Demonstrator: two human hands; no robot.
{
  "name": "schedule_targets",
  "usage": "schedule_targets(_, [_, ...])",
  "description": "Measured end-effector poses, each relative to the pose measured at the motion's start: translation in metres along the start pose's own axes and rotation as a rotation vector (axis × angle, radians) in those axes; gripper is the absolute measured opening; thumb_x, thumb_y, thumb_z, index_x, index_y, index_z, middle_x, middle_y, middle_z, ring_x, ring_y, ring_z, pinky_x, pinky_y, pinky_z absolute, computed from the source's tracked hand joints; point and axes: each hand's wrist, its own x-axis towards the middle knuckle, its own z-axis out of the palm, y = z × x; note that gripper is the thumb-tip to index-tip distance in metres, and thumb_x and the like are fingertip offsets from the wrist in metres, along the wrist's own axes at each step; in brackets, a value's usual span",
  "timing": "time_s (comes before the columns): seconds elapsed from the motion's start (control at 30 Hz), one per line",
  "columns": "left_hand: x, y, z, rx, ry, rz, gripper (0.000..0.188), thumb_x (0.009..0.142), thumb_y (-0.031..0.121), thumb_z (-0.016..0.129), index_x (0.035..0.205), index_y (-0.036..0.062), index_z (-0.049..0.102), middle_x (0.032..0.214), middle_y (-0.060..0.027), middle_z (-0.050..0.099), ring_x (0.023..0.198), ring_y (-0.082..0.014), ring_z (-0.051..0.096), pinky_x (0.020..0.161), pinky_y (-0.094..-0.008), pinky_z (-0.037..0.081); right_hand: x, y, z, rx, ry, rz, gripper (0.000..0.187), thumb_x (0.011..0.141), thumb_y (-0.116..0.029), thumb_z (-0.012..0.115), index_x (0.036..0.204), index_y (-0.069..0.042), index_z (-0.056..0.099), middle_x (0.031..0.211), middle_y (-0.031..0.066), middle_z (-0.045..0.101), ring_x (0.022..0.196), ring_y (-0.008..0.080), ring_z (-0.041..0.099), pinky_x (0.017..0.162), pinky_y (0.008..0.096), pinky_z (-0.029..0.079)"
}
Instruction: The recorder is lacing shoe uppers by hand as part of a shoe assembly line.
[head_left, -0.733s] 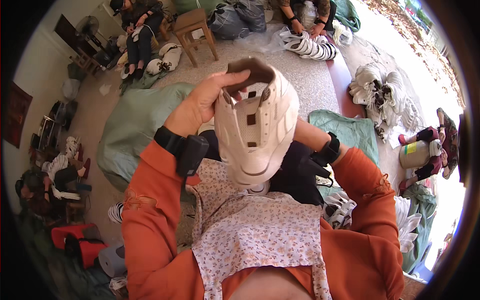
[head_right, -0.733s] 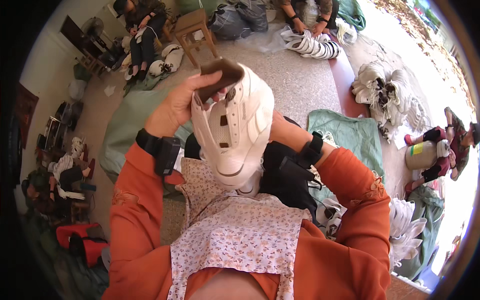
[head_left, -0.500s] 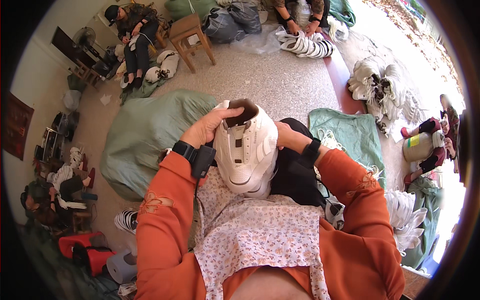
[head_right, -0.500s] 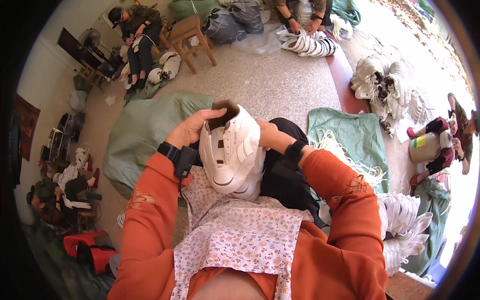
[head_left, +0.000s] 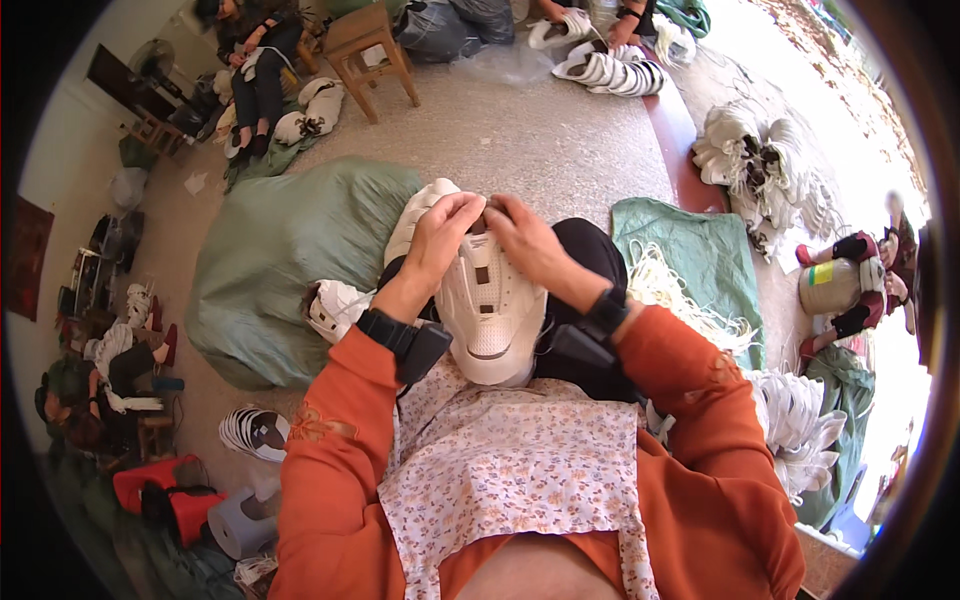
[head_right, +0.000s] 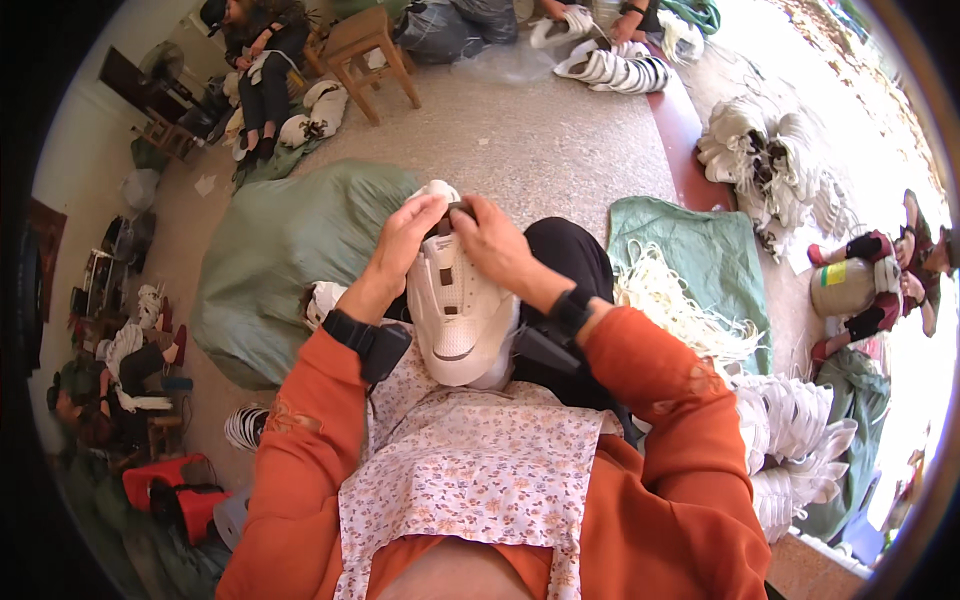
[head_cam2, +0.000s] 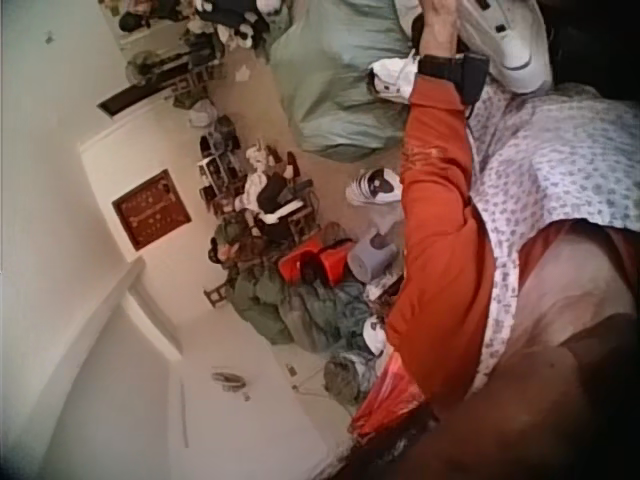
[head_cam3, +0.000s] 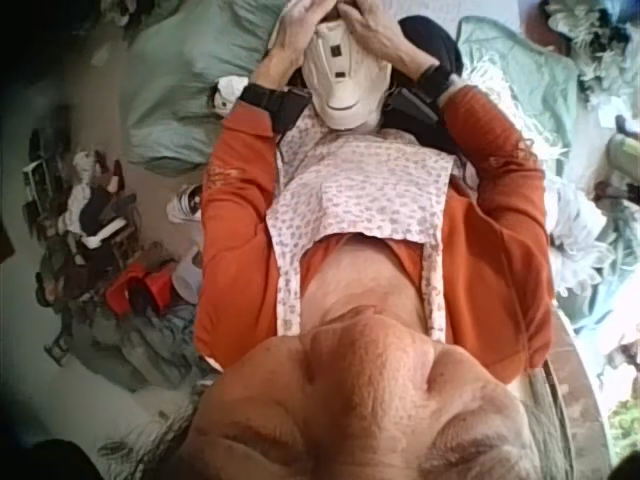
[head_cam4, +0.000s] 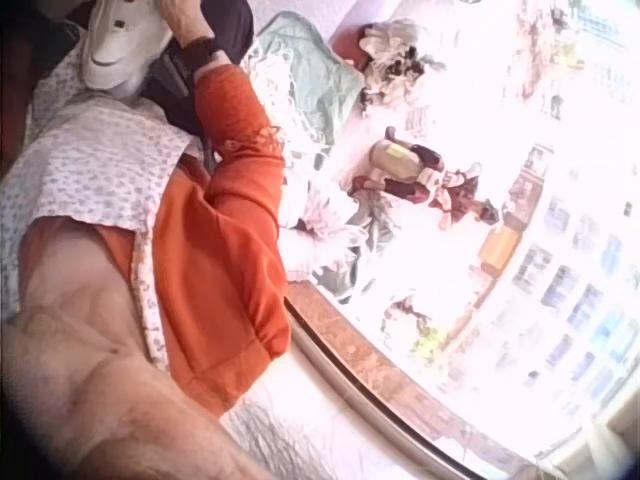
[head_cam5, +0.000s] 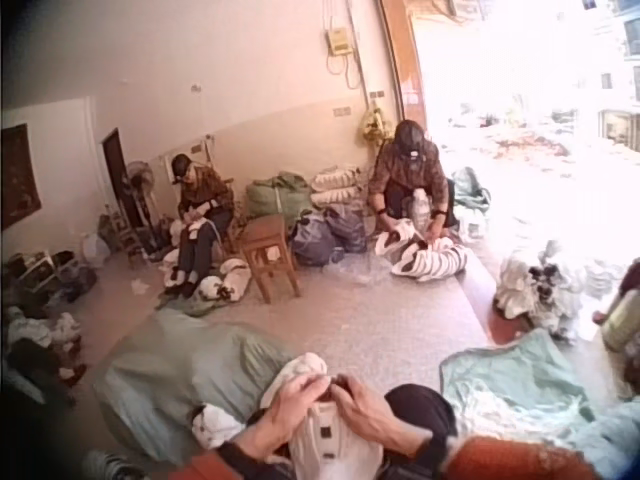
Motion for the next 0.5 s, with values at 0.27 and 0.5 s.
schedule_targets(0.27, [-0.058, -0.055, 0.033, 0.535, 0.297, 0.47, 0.036, 0.099, 0.027, 0.057, 0.126, 0.0029, 0.058, 0.137, -0.0187, 0.048, 0.128, -0.0333, 0.045, 0.109, -0.0429, 0.034, -0.032, 0.035, 0.007, -0.029, 0.035, -0.295, 0.041, 0.091, -0.012, 0.041, 0.129, -0.001, 0.053, 0.12, 0.0229, 0.058, 0.115, 0.0405, 0.055, 0.102, 0.0425, 0.044])
schedule_targets(0.5, [-0.038, -0.062, 0.03, 0.595, 0.359, 0.423, 0.034, 0.101, 0.027, 0.053, 0.122, 0.001, 0.059, 0.129, -0.0161, 0.055, 0.124, -0.0297, 0.049, 0.107, -0.038, 0.036, 0.0, 0.027, 0.003, 0.092, -0.185, -0.091, 0.04, 0.096, -0.008, 0.041, 0.133, 0.002, 0.052, 0.114, 0.0188, 0.065, 0.107, 0.0289, 0.062, 0.096, 0.0343, 0.048])
